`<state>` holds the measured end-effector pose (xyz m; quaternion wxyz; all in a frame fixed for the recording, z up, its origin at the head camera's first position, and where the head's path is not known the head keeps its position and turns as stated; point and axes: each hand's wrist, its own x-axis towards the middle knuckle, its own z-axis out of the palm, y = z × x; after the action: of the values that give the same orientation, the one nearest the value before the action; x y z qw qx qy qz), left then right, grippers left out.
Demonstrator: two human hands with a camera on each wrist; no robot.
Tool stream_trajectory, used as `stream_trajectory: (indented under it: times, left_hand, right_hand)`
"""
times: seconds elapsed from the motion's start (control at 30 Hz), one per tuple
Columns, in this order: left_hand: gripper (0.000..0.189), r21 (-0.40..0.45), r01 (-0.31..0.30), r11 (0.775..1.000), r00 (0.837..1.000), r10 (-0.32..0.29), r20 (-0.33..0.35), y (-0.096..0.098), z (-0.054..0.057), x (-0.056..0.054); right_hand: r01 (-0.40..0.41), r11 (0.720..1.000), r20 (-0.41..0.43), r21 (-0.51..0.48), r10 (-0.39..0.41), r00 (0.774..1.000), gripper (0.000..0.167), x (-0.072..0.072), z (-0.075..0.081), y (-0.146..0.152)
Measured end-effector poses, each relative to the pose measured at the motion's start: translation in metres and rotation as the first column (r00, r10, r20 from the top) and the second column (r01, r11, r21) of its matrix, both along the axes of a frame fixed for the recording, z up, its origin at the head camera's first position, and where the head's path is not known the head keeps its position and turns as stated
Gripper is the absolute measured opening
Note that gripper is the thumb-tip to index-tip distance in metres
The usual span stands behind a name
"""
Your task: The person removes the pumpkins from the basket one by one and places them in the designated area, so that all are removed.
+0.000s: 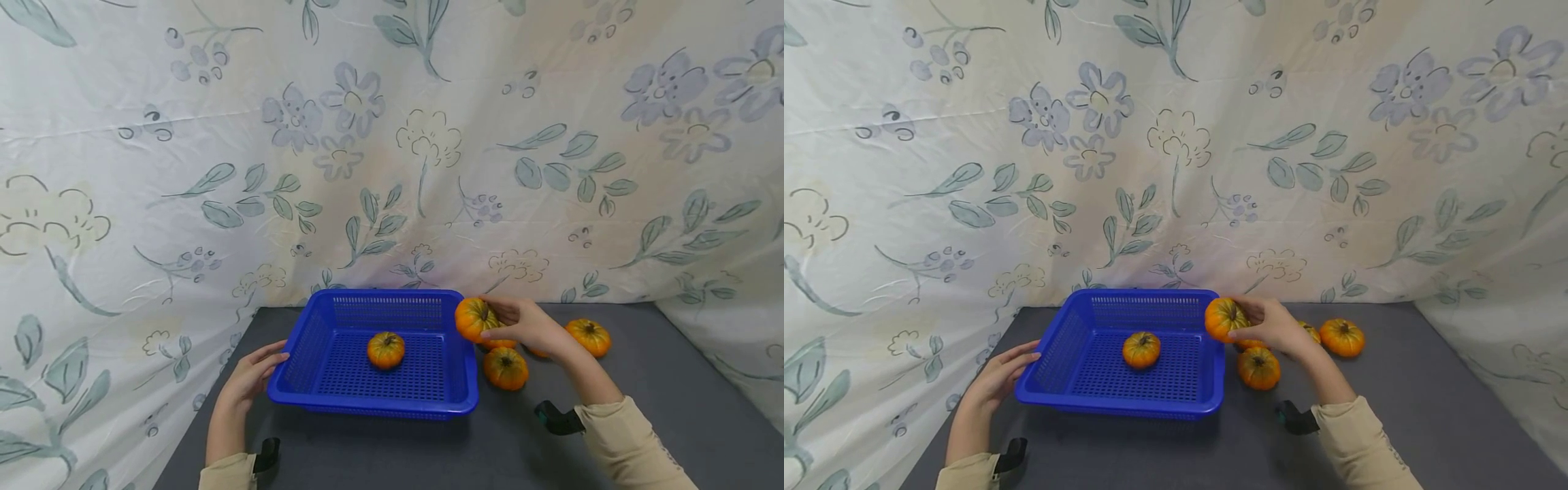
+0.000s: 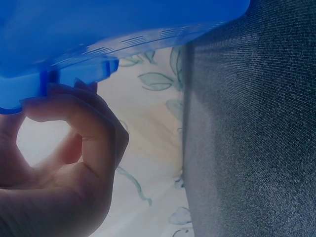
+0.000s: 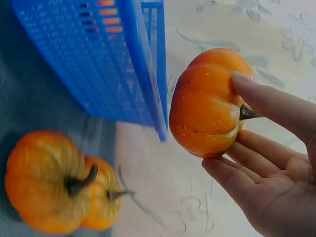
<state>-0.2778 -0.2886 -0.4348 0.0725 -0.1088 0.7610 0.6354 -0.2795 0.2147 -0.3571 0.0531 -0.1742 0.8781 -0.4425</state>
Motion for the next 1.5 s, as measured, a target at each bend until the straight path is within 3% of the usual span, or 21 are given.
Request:
stream_trajectory:
  times: [0.23,0.47,0.93,1.5]
  left_hand:
    - [0.066,-0.004,-0.005,1.0,1.0,0.005,0.001,0.001,-0.002,-0.001]
    - [0.066,0.002,-0.005,1.0,1.0,0.005,0.001,0.001,-0.001,0.0]
    - [0.068,-0.011,0.006,1.0,1.0,-0.006,-0.008,0.001,0.002,0.001]
    - [0.068,-0.017,0.001,1.0,1.0,-0.001,-0.003,0.002,0.004,0.001]
  right_hand:
    - [0.025,1.0,-0.015,0.019,-0.025,1.0,0.077,0.003,-0.003,0.026]
    - [0.093,0.993,0.032,0.078,-0.096,0.995,0.08,0.009,-0.01,0.05]
    - [0.141,0.962,0.08,0.235,-0.164,0.983,0.084,0.014,-0.042,0.091]
    - [0.177,0.932,0.09,0.317,-0.215,0.972,0.08,0.014,-0.069,0.102]
